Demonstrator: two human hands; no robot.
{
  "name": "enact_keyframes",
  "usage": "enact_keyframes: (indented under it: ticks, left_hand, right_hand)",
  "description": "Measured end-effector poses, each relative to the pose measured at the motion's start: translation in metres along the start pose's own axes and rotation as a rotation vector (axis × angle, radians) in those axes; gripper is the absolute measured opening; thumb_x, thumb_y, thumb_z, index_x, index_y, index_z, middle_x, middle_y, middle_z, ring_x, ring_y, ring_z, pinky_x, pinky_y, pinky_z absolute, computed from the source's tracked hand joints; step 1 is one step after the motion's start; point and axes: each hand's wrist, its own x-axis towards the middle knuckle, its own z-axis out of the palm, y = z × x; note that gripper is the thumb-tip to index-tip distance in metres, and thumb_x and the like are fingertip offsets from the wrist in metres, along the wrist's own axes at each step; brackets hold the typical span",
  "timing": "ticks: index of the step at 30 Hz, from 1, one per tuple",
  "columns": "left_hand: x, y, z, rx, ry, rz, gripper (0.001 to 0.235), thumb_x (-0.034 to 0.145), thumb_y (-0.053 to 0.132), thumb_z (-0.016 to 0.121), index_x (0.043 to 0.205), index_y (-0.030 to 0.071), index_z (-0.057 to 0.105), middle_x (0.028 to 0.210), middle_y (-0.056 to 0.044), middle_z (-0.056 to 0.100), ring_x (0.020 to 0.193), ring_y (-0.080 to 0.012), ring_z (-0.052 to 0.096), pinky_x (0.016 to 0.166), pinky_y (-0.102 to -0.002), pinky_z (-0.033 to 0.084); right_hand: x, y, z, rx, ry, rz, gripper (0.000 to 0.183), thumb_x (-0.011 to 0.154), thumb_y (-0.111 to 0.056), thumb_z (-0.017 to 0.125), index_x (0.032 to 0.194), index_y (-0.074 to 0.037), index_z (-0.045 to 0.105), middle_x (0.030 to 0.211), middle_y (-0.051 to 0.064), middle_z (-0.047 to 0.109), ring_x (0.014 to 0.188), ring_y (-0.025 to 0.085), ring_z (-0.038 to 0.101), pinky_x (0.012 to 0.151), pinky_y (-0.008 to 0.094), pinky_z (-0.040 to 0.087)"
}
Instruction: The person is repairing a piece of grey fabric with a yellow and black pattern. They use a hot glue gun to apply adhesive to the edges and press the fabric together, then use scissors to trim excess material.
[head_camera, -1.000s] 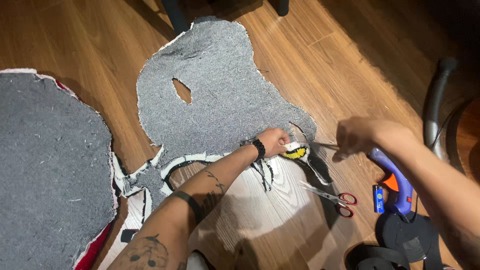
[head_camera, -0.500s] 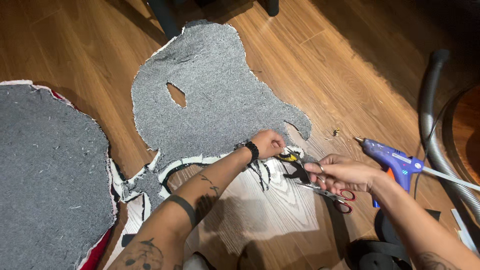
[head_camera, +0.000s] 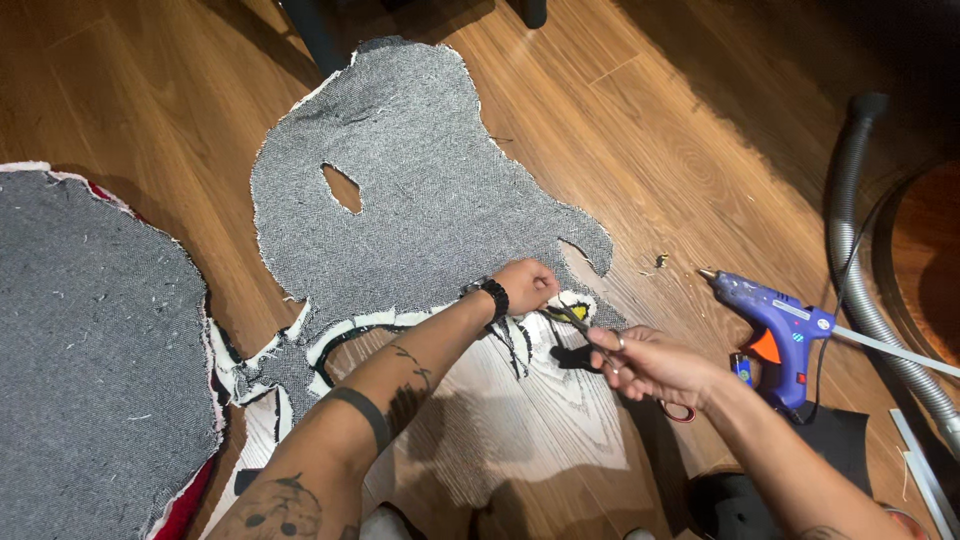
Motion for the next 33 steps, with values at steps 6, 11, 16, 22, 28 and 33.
enact_keyframes:
  ticks: [6,11,16,22,28,33]
  left_hand:
    - [-0.024,0.020,-0.015,-0.010,-0.012,0.004,0.035,0.082,0.025,0.070,0.114,0.013,0.074,0.104,-0.004,0.079,0.107,-0.0196,0.073,0.099,-0.036,0.055]
    - [0.024,-0.018,0.012,-0.007,0.024,-0.008,0.026,0.085,0.031,0.072,0.108,0.018,0.076,0.091,0.003,0.079,0.091,-0.0140,0.076,0.088,-0.031,0.058]
    - [0.005,0.004,0.004,-0.087,0.012,-0.039,0.023,0.086,0.028,0.071,0.105,0.016,0.075,0.084,0.003,0.078,0.076,-0.0099,0.076,0.074,-0.025,0.060]
    - [-0.018,0.022,-0.010,-0.318,-0.018,-0.072,0.026,0.086,0.014,0.067,0.108,0.001,0.071,0.084,-0.010,0.077,0.063,-0.0141,0.074,0.057,-0.021,0.062]
    - [-0.005,0.010,-0.002,-0.516,-0.047,-0.029,0.032,0.092,0.007,0.063,0.118,-0.011,0.060,0.087,-0.017,0.071,0.067,-0.0156,0.074,0.058,-0.019,0.063]
    - [-0.034,0.033,-0.018,-0.488,-0.032,-0.041,0.034,0.090,0.007,0.064,0.119,-0.010,0.061,0.088,-0.017,0.073,0.066,-0.0159,0.075,0.059,-0.020,0.064]
  right_hand:
    - [0.012,0.016,0.005,0.022,0.028,-0.051,0.050,0.097,-0.043,0.070,0.087,0.006,0.068,0.059,0.019,0.063,0.039,0.021,0.063,0.036,0.027,0.053]
    - [0.008,0.015,0.014,0.043,0.048,-0.091,0.047,0.099,-0.042,0.069,0.085,0.003,0.067,0.057,0.017,0.062,0.038,0.019,0.061,0.035,0.025,0.051]
    - [0.008,0.017,0.023,0.047,0.036,-0.143,0.045,0.100,-0.040,0.068,0.083,0.002,0.066,0.055,0.015,0.062,0.037,0.018,0.059,0.034,0.024,0.049]
    - [0.016,0.022,0.022,0.064,0.044,-0.169,0.045,0.101,-0.040,0.067,0.083,0.001,0.065,0.055,0.015,0.062,0.036,0.017,0.059,0.034,0.023,0.048]
    - [0.015,0.021,0.025,0.055,0.052,-0.173,0.046,0.101,-0.041,0.067,0.082,0.001,0.066,0.054,0.015,0.062,0.035,0.017,0.059,0.033,0.023,0.046]
    - [0.015,0.021,0.027,0.056,0.050,-0.173,0.045,0.100,-0.040,0.068,0.081,0.001,0.065,0.053,0.015,0.062,0.035,0.017,0.059,0.033,0.023,0.046]
